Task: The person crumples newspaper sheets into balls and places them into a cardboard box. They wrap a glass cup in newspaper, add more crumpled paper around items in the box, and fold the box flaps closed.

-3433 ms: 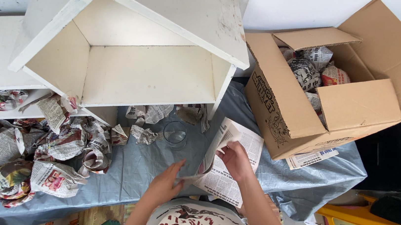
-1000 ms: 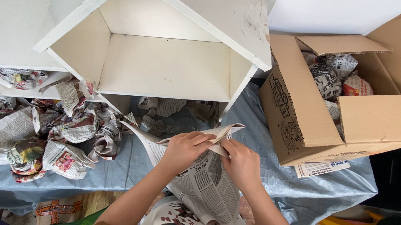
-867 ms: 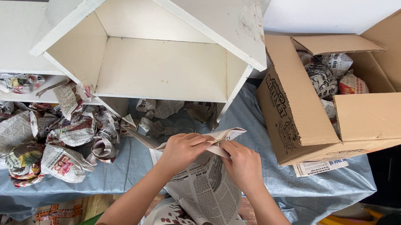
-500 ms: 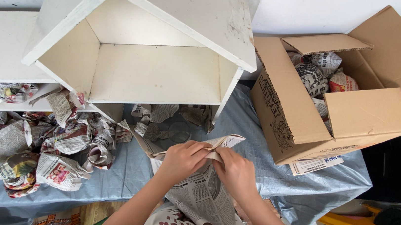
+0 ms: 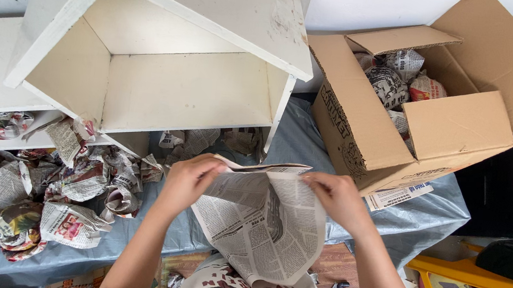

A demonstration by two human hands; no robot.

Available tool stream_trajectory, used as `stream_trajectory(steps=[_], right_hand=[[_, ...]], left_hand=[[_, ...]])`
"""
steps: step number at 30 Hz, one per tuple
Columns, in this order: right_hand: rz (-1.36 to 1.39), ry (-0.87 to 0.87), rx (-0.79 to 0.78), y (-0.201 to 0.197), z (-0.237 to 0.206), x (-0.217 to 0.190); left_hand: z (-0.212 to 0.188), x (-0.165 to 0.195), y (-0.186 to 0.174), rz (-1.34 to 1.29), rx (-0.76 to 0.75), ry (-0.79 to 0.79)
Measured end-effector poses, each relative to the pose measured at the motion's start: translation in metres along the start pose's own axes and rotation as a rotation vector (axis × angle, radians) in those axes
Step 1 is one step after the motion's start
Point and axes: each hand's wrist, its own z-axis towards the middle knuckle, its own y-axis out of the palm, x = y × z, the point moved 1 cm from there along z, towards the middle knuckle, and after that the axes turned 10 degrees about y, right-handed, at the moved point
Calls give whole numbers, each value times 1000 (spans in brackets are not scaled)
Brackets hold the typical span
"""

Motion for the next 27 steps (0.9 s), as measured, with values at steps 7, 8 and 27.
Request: stream_trajectory(steps=[7,8,27], right_hand=[[330,328,259,-40,2,135],[334,342,318,-42,2,148],[-450,-219,397,1,-1,-11]], left_hand=[[-63,-69,-58,-152,526,-187],[-74,-78,-68,-120,592,-238],[-131,-100,-95,-19,780,-77]])
